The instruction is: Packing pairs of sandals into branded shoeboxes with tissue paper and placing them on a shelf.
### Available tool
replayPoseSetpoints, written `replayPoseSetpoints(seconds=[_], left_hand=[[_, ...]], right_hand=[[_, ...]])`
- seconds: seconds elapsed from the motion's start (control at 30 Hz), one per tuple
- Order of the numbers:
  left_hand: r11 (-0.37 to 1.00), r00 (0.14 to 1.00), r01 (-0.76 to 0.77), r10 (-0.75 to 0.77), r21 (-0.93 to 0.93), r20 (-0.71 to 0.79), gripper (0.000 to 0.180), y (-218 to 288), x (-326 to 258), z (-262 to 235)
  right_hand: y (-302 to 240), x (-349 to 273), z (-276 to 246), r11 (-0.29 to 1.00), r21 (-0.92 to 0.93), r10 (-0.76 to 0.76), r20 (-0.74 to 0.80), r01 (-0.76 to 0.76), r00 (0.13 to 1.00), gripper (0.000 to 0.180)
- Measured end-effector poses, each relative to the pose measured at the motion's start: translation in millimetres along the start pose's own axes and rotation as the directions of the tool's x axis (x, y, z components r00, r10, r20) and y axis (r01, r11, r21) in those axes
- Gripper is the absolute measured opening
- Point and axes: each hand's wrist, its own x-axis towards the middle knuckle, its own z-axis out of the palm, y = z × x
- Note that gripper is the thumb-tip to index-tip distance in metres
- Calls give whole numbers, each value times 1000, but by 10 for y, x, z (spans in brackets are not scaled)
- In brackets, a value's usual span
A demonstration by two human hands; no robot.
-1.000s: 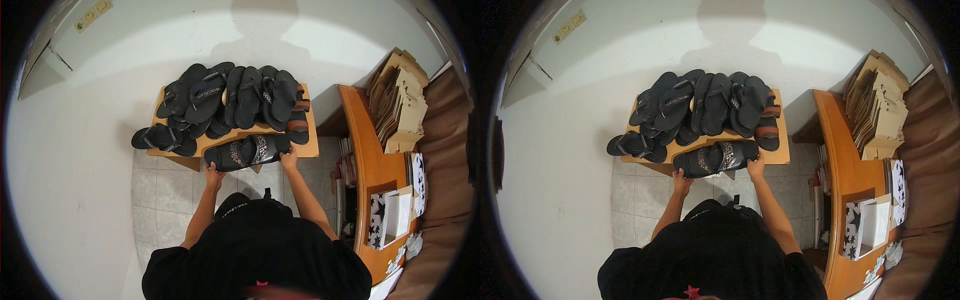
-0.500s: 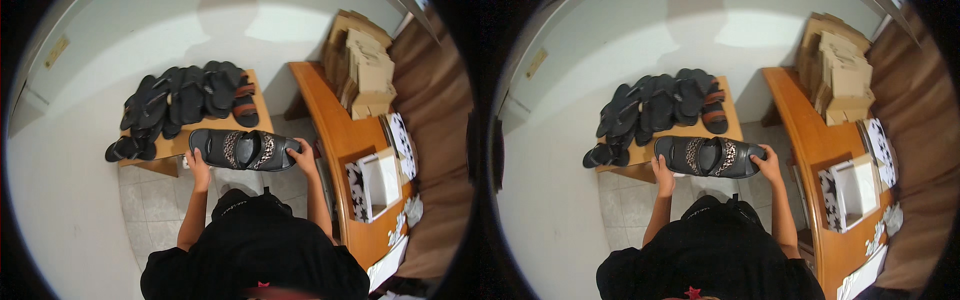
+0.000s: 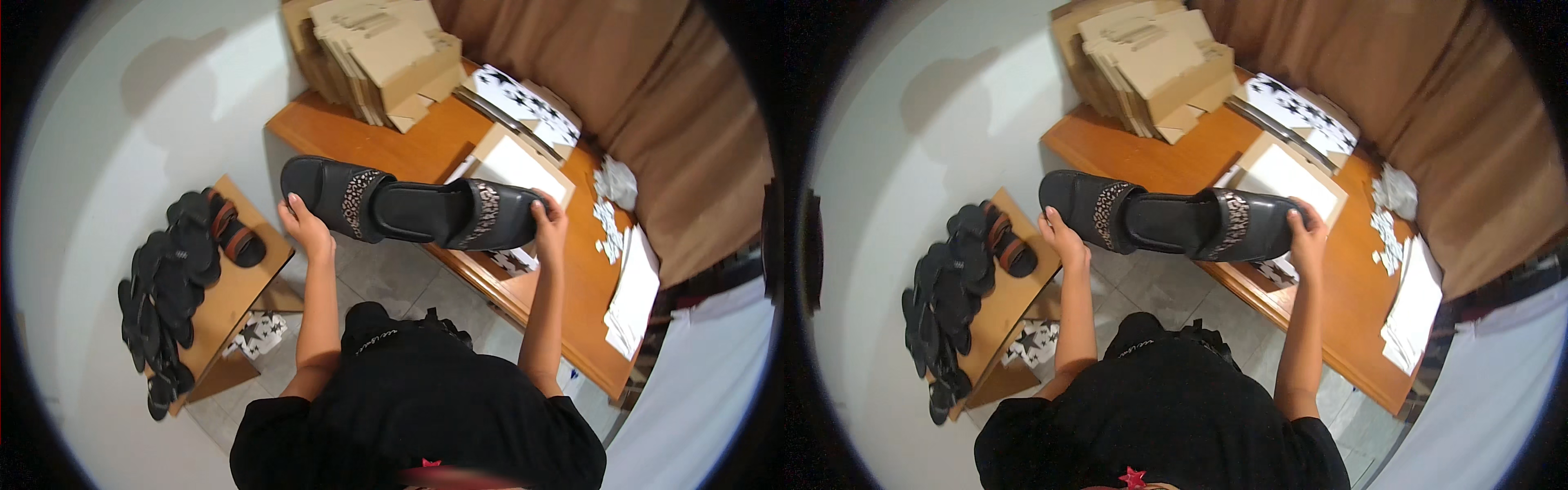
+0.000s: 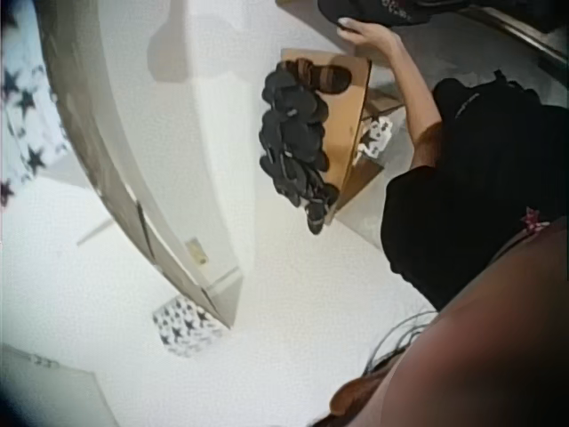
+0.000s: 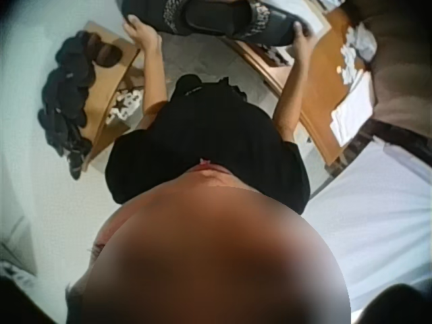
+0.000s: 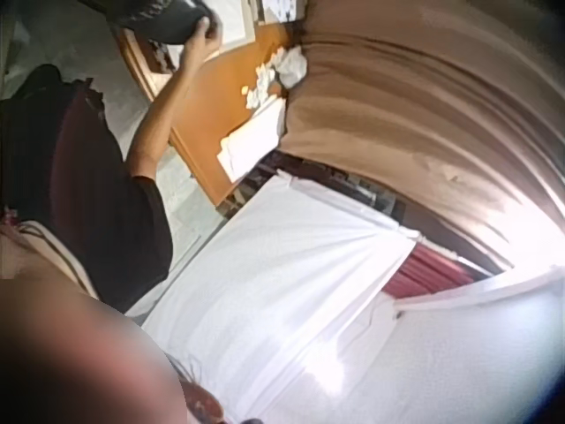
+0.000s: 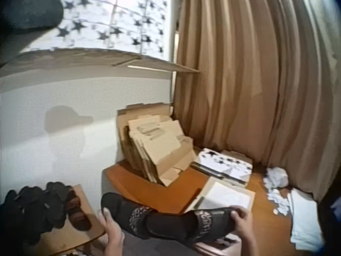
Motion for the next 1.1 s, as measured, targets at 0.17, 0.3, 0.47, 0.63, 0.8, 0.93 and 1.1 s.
replayPoseSetpoints(seconds=[0.17, 0.3, 0.47, 0.63, 0.8, 0.93, 1.1], left_hand=[[987, 983, -34, 61, -159, 170, 39, -77, 166, 702], [979, 872, -51, 141, -198, 469, 29, -109, 309, 1169], [987, 629, 127, -1, -101, 777, 28, -244, 405, 1736], [966, 257, 227, -186, 128, 948, 32, -387, 340, 2036], [942, 273, 277, -267, 190, 924, 33, -570, 320, 2212], [928, 226, 289, -304, 234, 926, 34, -687, 331, 2317], [927, 215, 277, -318, 255, 923, 35, -864, 318, 2367]], right_hand=[[-80, 17, -799, 985, -151, -126, -284, 85, 950, 24], [-102, 10, -1027, 947, -310, -209, -403, 82, 891, 23], [184, 85, -897, 888, -453, -196, -518, -73, 832, 22], [645, 115, -634, 930, -305, -24, -605, -204, 796, 21], [832, 132, -583, 920, -278, 48, -622, -278, 782, 20], [910, 151, -595, 900, -291, 86, -610, -324, 788, 19], [906, 151, -470, 856, -310, 146, -622, -413, 769, 18]])
